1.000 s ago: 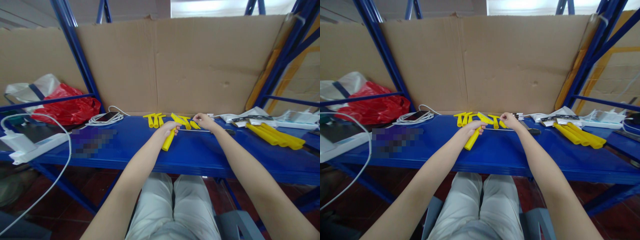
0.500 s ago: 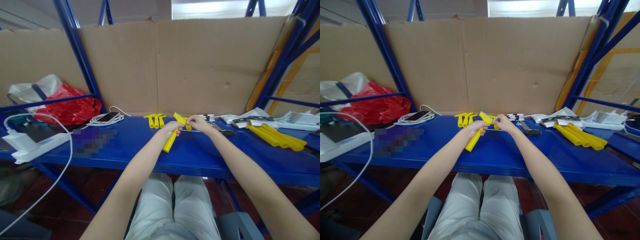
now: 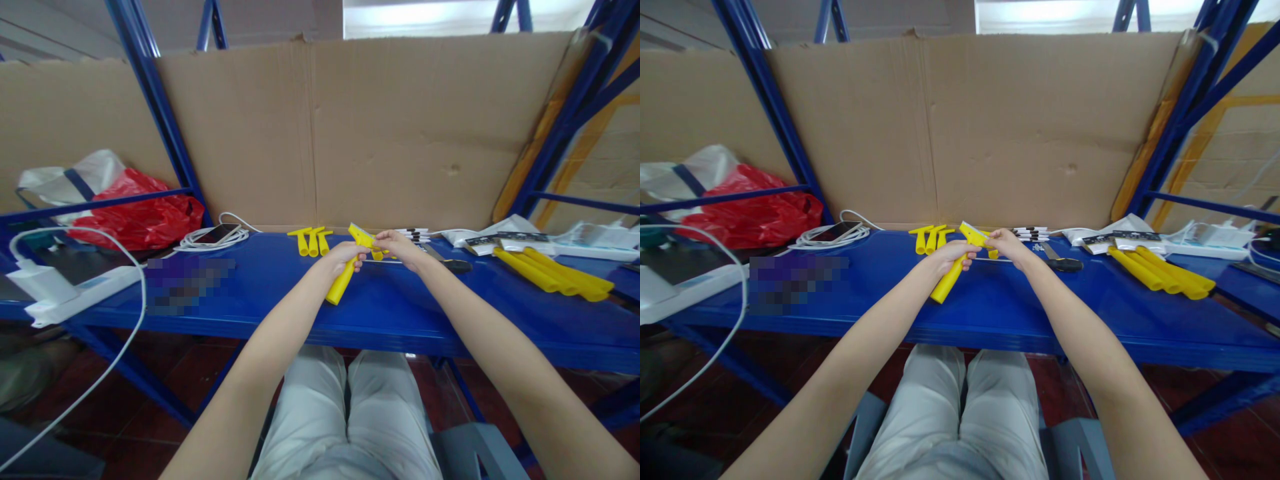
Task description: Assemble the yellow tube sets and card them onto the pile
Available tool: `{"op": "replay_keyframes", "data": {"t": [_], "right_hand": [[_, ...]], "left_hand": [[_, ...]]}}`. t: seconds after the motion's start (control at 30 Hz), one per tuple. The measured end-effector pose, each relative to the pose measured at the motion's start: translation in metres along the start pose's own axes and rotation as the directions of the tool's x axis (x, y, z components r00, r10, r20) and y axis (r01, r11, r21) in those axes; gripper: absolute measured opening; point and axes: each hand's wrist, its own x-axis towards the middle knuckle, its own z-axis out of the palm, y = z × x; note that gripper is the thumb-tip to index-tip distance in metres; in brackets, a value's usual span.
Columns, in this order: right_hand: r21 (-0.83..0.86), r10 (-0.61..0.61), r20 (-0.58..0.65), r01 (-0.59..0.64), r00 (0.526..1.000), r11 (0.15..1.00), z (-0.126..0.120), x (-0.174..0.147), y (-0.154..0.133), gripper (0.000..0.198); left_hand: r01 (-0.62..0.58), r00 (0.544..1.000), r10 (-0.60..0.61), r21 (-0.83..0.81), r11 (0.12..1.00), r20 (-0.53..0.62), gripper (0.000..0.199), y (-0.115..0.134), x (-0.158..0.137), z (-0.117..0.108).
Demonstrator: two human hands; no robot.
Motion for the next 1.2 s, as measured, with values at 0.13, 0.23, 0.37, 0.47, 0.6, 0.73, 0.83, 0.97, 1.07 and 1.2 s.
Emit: {"op": "replay_keyframes", "data": {"t": [0.13, 0.23, 0.37, 0.47, 0.6, 0.73, 0.83, 0.97, 1.07, 1.2], "right_hand": [[0.167, 0.080, 0.091, -0.095, 0.993, 0.981, -0.0014, -0.0003, -0.0004, 0.022], [0.268, 0.081, 0.144, -0.118, 0.986, 0.956, -0.0031, 0.0003, 0.0010, 0.021], [0.330, 0.076, 0.167, -0.128, 0.983, 0.935, -0.0039, 0.0008, 0.0022, 0.021], [0.341, 0.077, 0.164, -0.129, 0.984, 0.931, -0.0037, 0.0013, 0.0020, 0.021], [0.344, 0.070, 0.188, -0.132, 0.980, 0.929, -0.0035, 0.0023, 0.0017, 0.019], [0.372, 0.058, 0.212, -0.135, 0.976, 0.918, -0.0044, 0.0034, 0.0029, 0.018], [0.388, 0.039, 0.255, -0.139, 0.966, 0.911, -0.0046, 0.0043, 0.0042, 0.017], [0.375, 0.047, 0.277, -0.153, 0.960, 0.914, -0.0035, 0.0044, 0.0045, 0.015], [0.380, 0.037, 0.282, -0.146, 0.959, 0.914, -0.0031, 0.0039, 0.0039, 0.015], [0.372, 0.028, 0.270, -0.131, 0.962, 0.919, -0.0048, 0.0032, 0.0036, 0.018]], "left_hand": [[0.004, 1.000, -0.004, -0.001, 1.000, 0.031, 0.020, 0.0005, -0.0010, -0.0001], [0.003, 0.999, -0.003, -0.001, 1.000, 0.042, 0.018, 0.0006, -0.0007, -0.0006], [0.003, 0.999, -0.002, -0.010, 1.000, 0.044, 0.016, 0.0005, 0.0005, -0.0011], [0.001, 0.999, 0.000, -0.018, 1.000, 0.046, 0.017, 0.0004, 0.0010, -0.0012], [0.008, 0.999, -0.006, -0.028, 1.000, 0.047, 0.019, 0.0009, 0.0012, -0.0015], [0.007, 0.998, -0.006, -0.027, 1.000, 0.055, 0.019, 0.0012, 0.0008, -0.0017], [0.009, 0.998, -0.007, -0.028, 1.000, 0.061, 0.019, 0.0010, 0.0004, -0.0014], [0.017, 0.998, -0.015, -0.029, 0.999, 0.056, 0.019, 0.0008, 0.0001, -0.0008], [0.019, 0.998, -0.017, -0.038, 0.999, 0.056, 0.019, 0.0008, 0.0002, -0.0011], [0.015, 0.998, -0.012, -0.044, 0.999, 0.065, 0.019, 0.0006, 0.0000, -0.0016]]}}
